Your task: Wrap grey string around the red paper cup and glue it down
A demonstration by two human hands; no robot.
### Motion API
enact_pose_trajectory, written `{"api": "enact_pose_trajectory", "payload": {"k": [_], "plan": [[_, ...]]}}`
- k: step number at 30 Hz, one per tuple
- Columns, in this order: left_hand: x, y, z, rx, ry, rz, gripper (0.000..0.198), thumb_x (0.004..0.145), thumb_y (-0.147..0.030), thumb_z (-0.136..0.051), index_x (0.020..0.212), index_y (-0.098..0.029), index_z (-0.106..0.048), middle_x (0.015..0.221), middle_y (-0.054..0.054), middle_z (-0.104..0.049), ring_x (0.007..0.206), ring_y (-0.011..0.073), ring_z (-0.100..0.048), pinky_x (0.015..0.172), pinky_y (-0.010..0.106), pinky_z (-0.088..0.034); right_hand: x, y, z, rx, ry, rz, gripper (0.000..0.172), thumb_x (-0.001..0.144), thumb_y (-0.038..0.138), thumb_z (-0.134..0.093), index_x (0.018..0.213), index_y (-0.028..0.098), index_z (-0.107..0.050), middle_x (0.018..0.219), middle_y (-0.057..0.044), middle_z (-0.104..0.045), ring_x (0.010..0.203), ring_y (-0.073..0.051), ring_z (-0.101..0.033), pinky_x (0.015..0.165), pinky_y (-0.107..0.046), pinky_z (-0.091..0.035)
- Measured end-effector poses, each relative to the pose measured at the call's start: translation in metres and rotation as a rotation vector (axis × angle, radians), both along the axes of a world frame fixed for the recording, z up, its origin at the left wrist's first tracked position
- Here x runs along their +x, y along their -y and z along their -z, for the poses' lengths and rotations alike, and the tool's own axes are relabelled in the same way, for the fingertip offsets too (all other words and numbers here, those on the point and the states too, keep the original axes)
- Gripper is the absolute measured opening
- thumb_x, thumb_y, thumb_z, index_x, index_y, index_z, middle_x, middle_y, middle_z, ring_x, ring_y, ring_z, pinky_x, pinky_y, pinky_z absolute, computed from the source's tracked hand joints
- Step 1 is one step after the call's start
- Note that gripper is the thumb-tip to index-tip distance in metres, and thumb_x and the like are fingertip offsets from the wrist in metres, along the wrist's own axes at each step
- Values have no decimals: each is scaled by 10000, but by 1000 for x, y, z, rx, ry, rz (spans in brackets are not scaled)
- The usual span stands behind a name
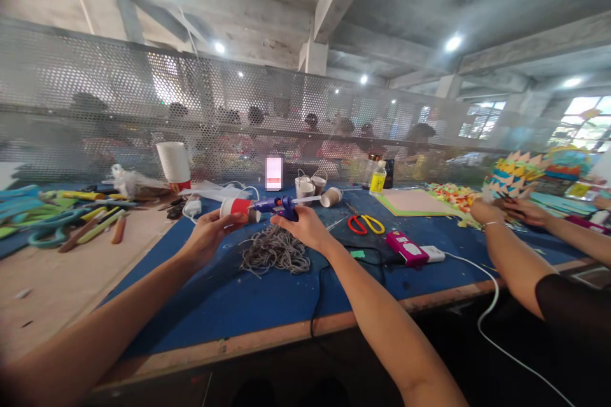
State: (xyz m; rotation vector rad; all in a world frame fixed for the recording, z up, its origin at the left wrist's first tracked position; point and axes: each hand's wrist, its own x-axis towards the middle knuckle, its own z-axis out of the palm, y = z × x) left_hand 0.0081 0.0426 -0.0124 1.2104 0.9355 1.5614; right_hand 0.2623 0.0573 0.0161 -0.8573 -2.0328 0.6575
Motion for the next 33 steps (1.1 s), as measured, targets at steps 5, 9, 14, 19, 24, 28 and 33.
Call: {"api": "enact_pose_trajectory", "payload": {"k": [5, 9, 14, 19, 24, 28, 33], "plan": [[1, 0, -1, -7, 0, -18, 293, 639, -316, -840, 873, -146, -787, 847, 97, -781, 821, 250, -713, 796, 355, -548, 0, 1, -1, 29, 21, 10, 336, 889, 517, -659, 816, 191, -698, 601, 7, -542, 632, -159, -519, 579, -271, -400], [0, -1, 0, -1, -9, -20, 248, 665, -295, -818, 871, -159, -798, 868, 101, -787, 814, 232, -714, 795, 326, -543, -1, 2, -1, 40, 34, 23, 332, 899, 509, -648, 846, 187, -713, 649, -7, -584, 683, -171, -551, 629, -280, -424], [0, -2, 1, 15, -27, -20, 281, 654, -325, -845, 877, -160, -801, 863, 87, -792, 801, 226, -708, 818, 327, -530, -1, 3, -3, 90, 59, 23, 336, 910, 509, -636, 857, 187, -716, 721, -18, -637, 730, -179, -565, 690, -290, -436], [1, 0, 1, 34, -56, -28, 315, 654, -378, -858, 876, -161, -798, 847, 73, -789, 794, 228, -698, 815, 328, -516, -2, 4, -5, 128, 60, 14, 366, 917, 532, -617, 851, 184, -711, 726, -18, -646, 741, -187, -578, 714, -290, -434], [0, -1, 2, 33, -64, -46, 341, 647, -398, -862, 890, -165, -804, 862, 74, -791, 795, 230, -694, 795, 320, -513, -2, 3, -3, 158, 68, 12, 340, 924, 523, -611, 888, 201, -709, 780, -37, -676, 796, -210, -597, 739, -306, -442], [-1, -2, 4, 43, -72, -40, 315, 664, -376, -859, 892, -166, -806, 871, 72, -790, 789, 219, -685, 790, 309, -509, -1, 1, -2, 170, 85, 23, 307, 936, 501, -596, 912, 217, -711, 761, -42, -668, 806, -220, -589, 764, -331, -449], [-1, -1, 3, 47, -74, -31, 288, 673, -358, -855, 882, -167, -803, 859, 66, -784, 808, 222, -678, 811, 317, -509, -1, 1, -2, 174, 109, 26, 306, 947, 490, -580, 934, 212, -708, 776, -42, -665, 791, -211, -574, 775, -337, -445]]}}
